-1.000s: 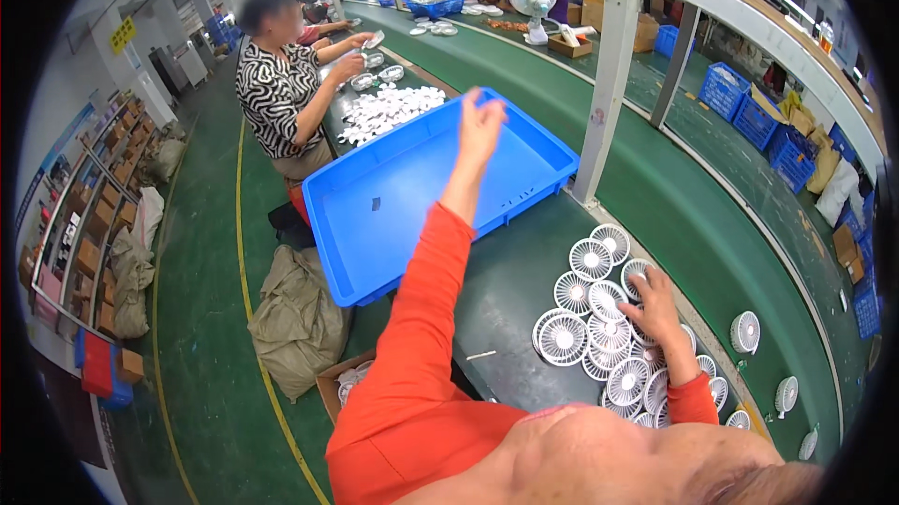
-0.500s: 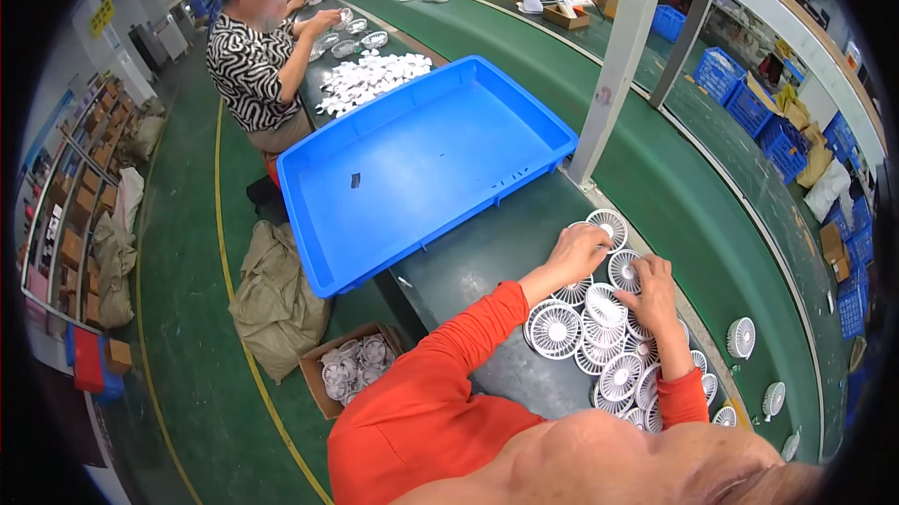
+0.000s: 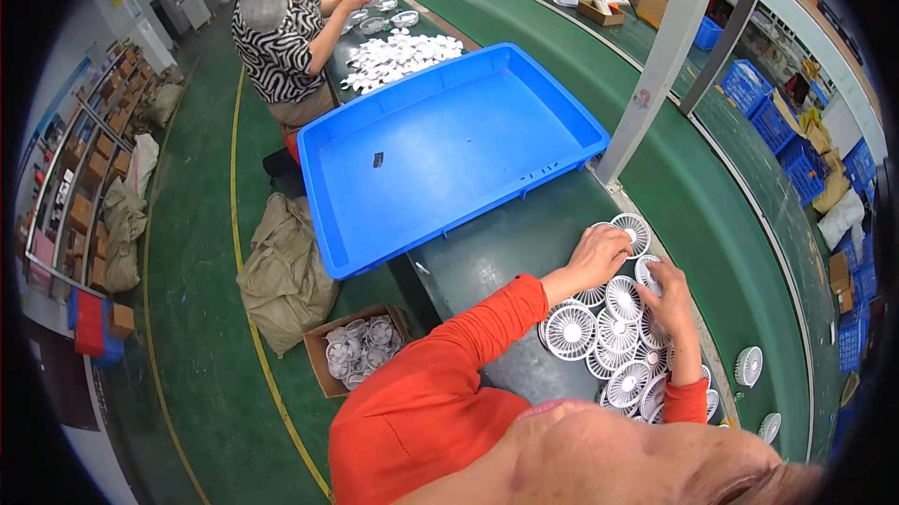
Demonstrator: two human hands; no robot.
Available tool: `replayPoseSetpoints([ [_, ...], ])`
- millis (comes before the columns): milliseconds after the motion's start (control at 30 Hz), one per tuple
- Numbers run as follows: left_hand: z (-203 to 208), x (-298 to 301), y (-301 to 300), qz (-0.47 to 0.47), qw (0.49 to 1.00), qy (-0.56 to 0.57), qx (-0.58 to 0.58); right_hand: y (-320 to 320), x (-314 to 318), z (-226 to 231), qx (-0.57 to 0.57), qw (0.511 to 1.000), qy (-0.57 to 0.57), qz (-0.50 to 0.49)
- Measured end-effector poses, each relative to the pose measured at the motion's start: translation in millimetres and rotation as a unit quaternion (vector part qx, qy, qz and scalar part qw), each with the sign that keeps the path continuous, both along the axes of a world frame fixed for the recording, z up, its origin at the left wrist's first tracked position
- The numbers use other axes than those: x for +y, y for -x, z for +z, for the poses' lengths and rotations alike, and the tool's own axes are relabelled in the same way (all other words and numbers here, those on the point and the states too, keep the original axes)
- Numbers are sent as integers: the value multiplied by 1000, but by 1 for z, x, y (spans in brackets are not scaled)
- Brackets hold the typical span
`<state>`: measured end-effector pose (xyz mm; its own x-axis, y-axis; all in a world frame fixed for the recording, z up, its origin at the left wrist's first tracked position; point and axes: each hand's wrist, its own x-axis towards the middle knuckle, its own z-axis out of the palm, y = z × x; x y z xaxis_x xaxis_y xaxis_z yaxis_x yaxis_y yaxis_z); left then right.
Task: The person assembles portable fans by fitting grilles onto fan motor assemblies by hand, and organizes fan covers and assembled fans along the conveyor belt.
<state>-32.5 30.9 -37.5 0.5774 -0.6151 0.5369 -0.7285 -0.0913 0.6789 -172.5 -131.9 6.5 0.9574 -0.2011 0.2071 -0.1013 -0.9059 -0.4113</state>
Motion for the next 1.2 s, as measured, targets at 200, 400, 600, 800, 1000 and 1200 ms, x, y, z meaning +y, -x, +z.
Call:
replayPoseSetpoints([
  [200,-5,0,-3,2,1000,15,-11,1,15,0,11,997,83,2],
  [400,-4,-3,0,5,1000,15,-17,2,13,-4,3,994,108,2],
  [600,-6,-4,0,14,999,46,-20,1,16,-2,-1,996,91,-6],
  [800,-4,-3,0,15,999,40,-26,0,17,-1,4,995,96,-10],
  [1000,-1,0,1,-5,1000,7,-13,2,15,-4,-1,995,103,-10],
  [1200,51,29,-22,18,995,57,-75,-1,12,-5,13,995,95,-4],
])
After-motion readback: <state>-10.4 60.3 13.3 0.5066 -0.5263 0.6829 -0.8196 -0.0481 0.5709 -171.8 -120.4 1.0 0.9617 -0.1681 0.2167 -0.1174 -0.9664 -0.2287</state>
